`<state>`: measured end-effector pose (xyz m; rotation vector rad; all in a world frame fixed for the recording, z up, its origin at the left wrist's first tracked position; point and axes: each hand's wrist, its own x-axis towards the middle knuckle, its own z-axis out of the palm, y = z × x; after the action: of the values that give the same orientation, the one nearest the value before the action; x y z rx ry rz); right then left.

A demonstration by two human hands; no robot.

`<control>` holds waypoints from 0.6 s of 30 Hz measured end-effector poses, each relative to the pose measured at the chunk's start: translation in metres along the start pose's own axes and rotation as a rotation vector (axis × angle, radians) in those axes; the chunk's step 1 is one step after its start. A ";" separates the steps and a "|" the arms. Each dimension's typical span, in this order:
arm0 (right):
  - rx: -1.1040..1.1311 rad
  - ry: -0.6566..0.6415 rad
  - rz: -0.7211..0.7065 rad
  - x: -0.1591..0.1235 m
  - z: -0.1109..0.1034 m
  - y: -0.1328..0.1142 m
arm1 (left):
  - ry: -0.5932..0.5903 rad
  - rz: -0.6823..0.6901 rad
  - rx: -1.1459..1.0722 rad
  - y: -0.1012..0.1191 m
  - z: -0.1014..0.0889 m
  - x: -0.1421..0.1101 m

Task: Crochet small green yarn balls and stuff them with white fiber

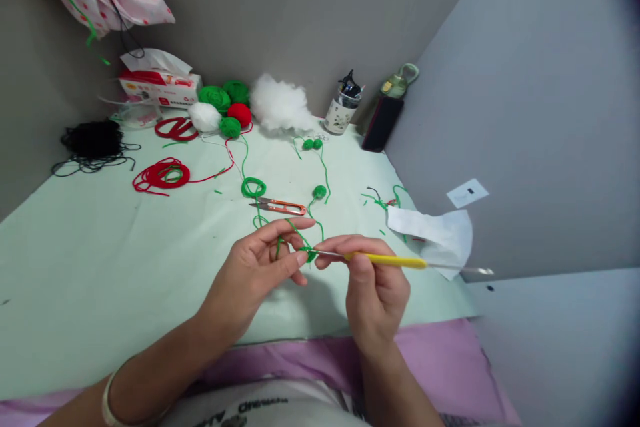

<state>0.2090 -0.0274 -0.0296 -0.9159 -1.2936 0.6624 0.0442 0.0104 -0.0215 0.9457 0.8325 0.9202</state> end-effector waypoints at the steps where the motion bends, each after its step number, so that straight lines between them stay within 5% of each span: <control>1: -0.079 -0.015 -0.070 -0.001 0.000 -0.001 | 0.008 0.018 0.019 0.000 0.001 0.000; 6: -0.435 -0.132 -0.394 -0.003 0.000 -0.002 | 0.125 0.133 0.114 0.001 0.009 -0.002; 12: -0.467 -0.100 -0.420 -0.001 0.002 -0.005 | 0.200 0.292 0.220 -0.002 0.011 -0.005; 15: -0.680 -0.111 -0.497 -0.004 0.001 -0.003 | 0.167 0.201 0.096 -0.002 0.014 -0.007; 18: -0.854 -0.103 -0.593 -0.007 0.001 0.000 | 0.001 -0.052 -0.207 0.002 0.015 -0.004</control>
<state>0.2072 -0.0329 -0.0335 -1.0863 -1.8728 -0.3565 0.0553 0.0027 -0.0135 0.7408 0.7435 0.9426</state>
